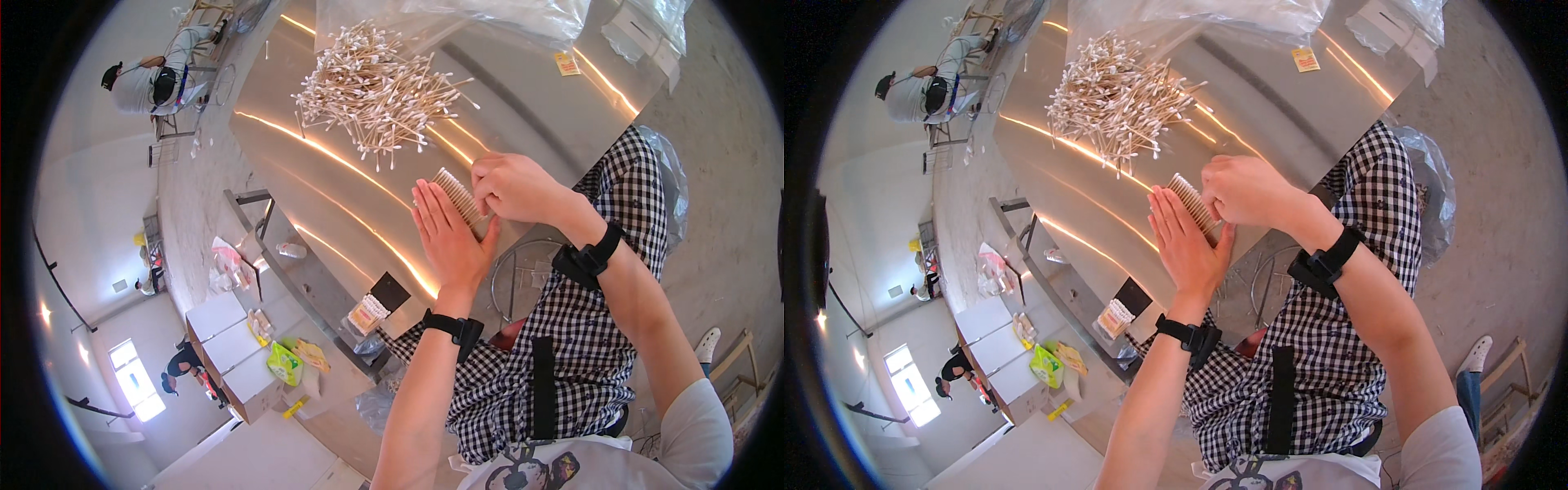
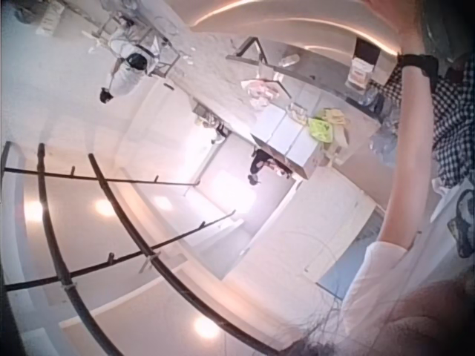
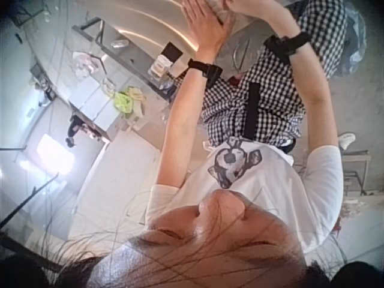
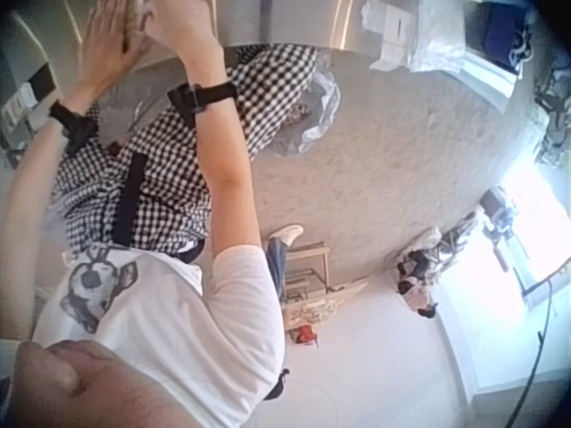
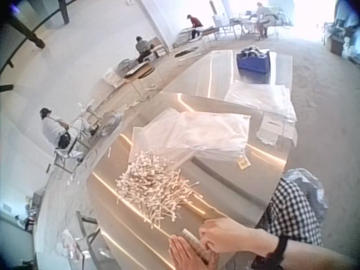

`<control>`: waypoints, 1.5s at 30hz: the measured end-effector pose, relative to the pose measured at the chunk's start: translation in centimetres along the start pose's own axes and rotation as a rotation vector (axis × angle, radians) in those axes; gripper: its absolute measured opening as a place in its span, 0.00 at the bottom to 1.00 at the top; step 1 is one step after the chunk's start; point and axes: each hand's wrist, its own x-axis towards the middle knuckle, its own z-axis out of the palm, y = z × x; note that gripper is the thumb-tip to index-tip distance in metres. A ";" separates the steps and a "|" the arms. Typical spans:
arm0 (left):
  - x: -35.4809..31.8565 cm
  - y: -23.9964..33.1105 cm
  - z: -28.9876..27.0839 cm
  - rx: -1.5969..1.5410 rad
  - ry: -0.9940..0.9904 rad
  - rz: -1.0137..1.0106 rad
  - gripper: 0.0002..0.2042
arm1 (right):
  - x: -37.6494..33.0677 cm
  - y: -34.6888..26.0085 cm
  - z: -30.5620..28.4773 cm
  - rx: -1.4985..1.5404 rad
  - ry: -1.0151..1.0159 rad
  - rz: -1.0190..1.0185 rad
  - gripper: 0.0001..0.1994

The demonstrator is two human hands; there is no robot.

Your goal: Organize a large pile of cotton swabs into neat rows and pack them.

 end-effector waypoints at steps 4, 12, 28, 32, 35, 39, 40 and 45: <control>0.0 0.0 0.0 0.010 -0.001 0.001 0.51 | 0.0 0.2 0.1 0.000 -0.004 -0.025 0.08; 0.1 0.0 -0.2 -0.001 -0.001 0.004 0.52 | -0.5 0.3 -1.9 0.215 0.135 0.127 0.09; 0.1 -0.4 0.5 -0.017 0.074 0.019 0.51 | -8.4 -5.8 -7.2 0.019 -0.102 0.467 0.08; 0.1 0.1 0.5 -0.036 0.066 0.008 0.51 | -7.7 -4.0 -4.2 0.455 0.443 0.346 0.09; 0.1 0.0 0.9 -0.029 0.070 0.015 0.51 | -11.3 -5.9 -2.7 -0.385 -0.400 0.651 0.11; -0.5 -0.9 0.4 0.006 0.069 -0.001 0.50 | -15.5 -9.0 -5.7 -0.013 -0.113 0.536 0.11; -0.6 -0.9 0.5 -0.006 0.072 0.004 0.50 | -16.2 -9.6 -7.0 0.325 -0.092 0.650 0.12; 0.0 0.4 0.8 -0.032 0.082 0.018 0.50 | -21.8 -6.2 -9.5 1.003 -0.151 1.131 0.16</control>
